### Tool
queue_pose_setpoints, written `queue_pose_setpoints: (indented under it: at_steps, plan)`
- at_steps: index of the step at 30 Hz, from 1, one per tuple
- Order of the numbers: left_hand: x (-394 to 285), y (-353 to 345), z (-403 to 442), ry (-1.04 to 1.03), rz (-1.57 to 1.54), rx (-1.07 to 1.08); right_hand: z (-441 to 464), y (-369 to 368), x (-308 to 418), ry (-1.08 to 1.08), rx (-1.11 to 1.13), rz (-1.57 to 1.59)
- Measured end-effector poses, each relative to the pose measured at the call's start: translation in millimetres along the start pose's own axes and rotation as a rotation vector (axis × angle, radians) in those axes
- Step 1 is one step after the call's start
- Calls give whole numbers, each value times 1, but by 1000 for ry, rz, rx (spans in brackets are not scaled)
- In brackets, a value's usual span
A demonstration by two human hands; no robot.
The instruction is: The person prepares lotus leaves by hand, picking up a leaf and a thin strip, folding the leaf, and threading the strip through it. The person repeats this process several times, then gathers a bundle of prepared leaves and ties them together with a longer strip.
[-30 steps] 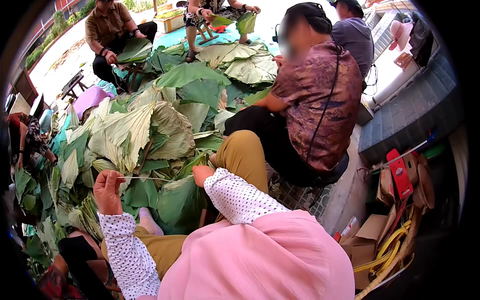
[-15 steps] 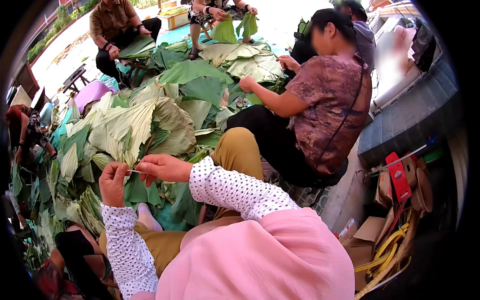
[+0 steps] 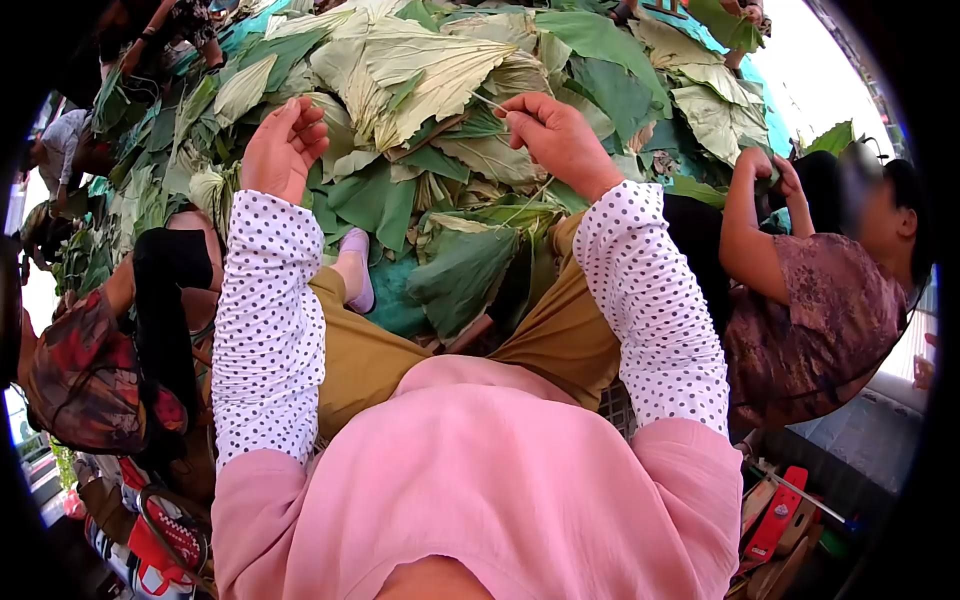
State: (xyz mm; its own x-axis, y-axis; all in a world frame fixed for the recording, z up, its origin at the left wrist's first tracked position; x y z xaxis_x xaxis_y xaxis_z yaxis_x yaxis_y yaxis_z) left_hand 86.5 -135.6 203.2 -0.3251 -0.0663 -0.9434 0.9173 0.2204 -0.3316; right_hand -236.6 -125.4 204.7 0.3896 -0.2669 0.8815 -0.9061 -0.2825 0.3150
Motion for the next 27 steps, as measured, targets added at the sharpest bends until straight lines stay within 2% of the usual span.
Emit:
queue_pose_setpoints:
  at_steps: [3,5,7,9,11,13,15,16,17,19,21,23,27]
  plan:
    - [19,-7,15,56,76,-8,23,1,1,89,-24,-62]
    - [42,-14,28,100,146,25,43,-4,-5,131,5,-235]
    - [64,-27,39,116,344,47,59,-10,-22,126,19,-244]
    - [87,-43,51,58,565,170,66,-20,-14,368,-97,-486]
    - [127,-53,76,-86,779,393,54,-24,14,329,-25,-373]
    - [144,-81,87,-427,1056,591,49,-23,23,413,-37,-339]
    - [165,-107,95,-460,1223,721,51,-14,24,382,-50,-310]
    - [177,-117,101,-349,1332,783,51,-8,26,385,-59,-310]
    - [182,-131,106,-357,1331,788,50,0,27,365,-91,-301]
    - [211,-142,116,-166,1391,837,45,9,25,343,-128,-291]
    - [229,-154,126,-108,1551,892,42,17,22,332,-152,-250]
    - [235,-160,122,-99,1641,856,40,20,15,356,-170,-250]
    - [244,-159,135,-27,1604,790,37,29,6,285,-202,-270]
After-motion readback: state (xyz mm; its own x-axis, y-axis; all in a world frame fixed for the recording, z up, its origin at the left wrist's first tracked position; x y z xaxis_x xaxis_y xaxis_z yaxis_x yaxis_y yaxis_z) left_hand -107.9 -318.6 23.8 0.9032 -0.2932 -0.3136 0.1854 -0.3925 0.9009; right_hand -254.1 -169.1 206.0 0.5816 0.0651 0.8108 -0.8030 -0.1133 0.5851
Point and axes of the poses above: each hand's wrist, its own z-axis towards the middle knuckle, its own y-axis out of the back of the hand, x = y × z, the point moved 6 cm from there along z, towards the middle knuckle, and after that the axes turned 13 degrees about -y, right-handed, at the moved point
